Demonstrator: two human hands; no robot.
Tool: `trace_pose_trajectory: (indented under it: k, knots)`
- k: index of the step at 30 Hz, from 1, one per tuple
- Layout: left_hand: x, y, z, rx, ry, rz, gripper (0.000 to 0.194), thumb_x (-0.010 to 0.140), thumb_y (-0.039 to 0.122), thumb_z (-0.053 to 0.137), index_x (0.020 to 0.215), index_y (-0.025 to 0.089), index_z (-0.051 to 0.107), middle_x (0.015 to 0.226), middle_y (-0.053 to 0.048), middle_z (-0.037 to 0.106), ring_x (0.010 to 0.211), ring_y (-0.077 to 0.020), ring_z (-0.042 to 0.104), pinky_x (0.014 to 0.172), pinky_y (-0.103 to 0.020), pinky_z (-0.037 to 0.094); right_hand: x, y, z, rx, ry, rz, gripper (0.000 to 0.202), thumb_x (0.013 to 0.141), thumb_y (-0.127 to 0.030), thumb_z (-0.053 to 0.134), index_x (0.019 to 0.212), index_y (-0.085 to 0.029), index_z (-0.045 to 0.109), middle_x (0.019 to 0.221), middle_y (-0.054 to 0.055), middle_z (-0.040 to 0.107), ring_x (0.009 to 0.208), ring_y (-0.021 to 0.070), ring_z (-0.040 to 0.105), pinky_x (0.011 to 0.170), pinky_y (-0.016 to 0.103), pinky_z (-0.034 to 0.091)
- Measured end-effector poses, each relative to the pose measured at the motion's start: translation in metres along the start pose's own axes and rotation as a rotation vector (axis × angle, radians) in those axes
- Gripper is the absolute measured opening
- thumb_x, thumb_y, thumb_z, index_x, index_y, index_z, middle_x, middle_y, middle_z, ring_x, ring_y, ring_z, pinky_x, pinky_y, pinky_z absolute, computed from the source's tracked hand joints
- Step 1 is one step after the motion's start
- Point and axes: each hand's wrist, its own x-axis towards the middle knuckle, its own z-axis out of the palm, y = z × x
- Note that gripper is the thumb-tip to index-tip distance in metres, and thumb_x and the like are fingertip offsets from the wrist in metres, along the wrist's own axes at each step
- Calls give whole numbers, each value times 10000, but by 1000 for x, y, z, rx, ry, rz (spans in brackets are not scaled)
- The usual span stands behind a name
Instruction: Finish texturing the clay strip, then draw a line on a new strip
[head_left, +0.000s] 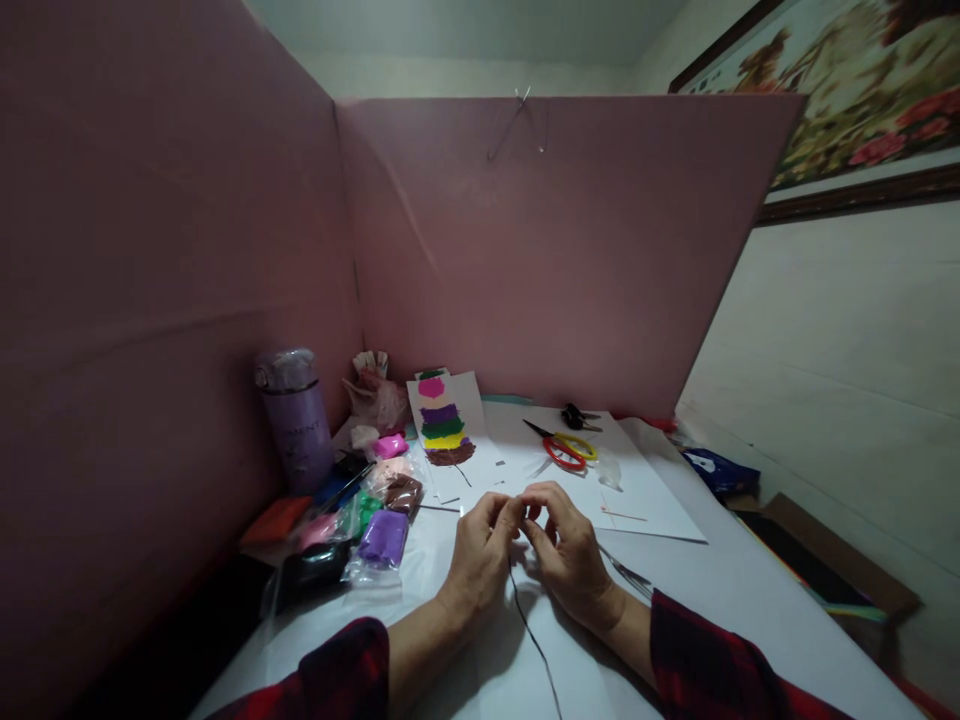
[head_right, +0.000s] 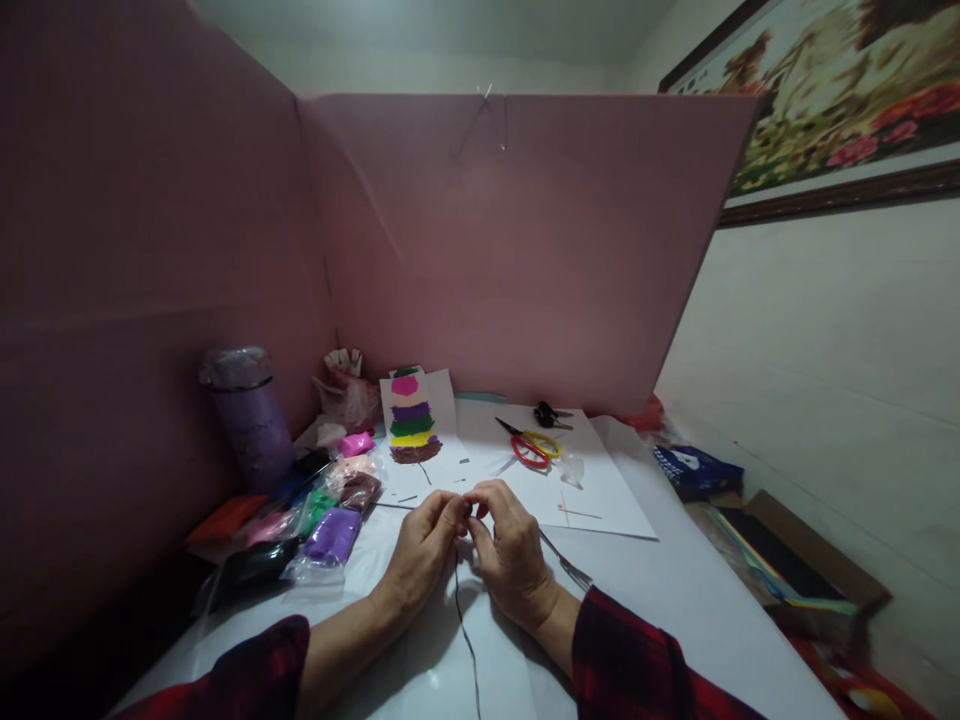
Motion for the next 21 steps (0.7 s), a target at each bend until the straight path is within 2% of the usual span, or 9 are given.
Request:
trace_pose_trajectory:
  k: [3,7,10,13,17,21]
  knots:
    - [0,1,0,-6,19,-12,350,809,505,632,730,170,565,680,-7,566,627,-133,499,589,-251,390,0,0,1,1,4,-11,274,799,-27,489,986,-220,540,876,36,584,747,177,576,549,266,452]
    - [0,3,0,31,4,2,398,870,525,520,712,164,582,638,-6,543,614,-135,486,590,-259,385,-1,0,1,-23,-13,21,309,765,-9,490,985,-218,541,864,31,579,743,177,567,547,266,442]
    - [-1,3,0,37,9,-14,385,852,529,548,720,168,557,654,2,534,618,-135,487,584,-257,386,-1,0,1,-19,-18,11,222,796,-35,497,908,-222,539,867,35,574,739,176,557,548,267,442]
    - [-1,2,0,51,21,11,354,832,507,584,717,175,540,652,15,516,621,-131,476,591,-252,379,0,0,1,-18,-1,14,242,799,-46,511,960,-224,533,879,35,576,735,177,564,542,269,446]
    - [0,2,-1,69,14,15,430,870,550,492,655,179,514,597,22,468,580,-125,436,563,-253,349,0,1,1,-13,-33,21,229,830,-58,521,978,-230,552,895,37,578,733,175,570,540,268,454]
    - [0,3,-1,67,30,6,377,840,522,562,690,177,525,642,7,524,618,-133,474,591,-254,374,-1,2,2,-2,-4,-2,154,884,-98,515,951,-231,555,898,41,579,738,172,577,546,267,459]
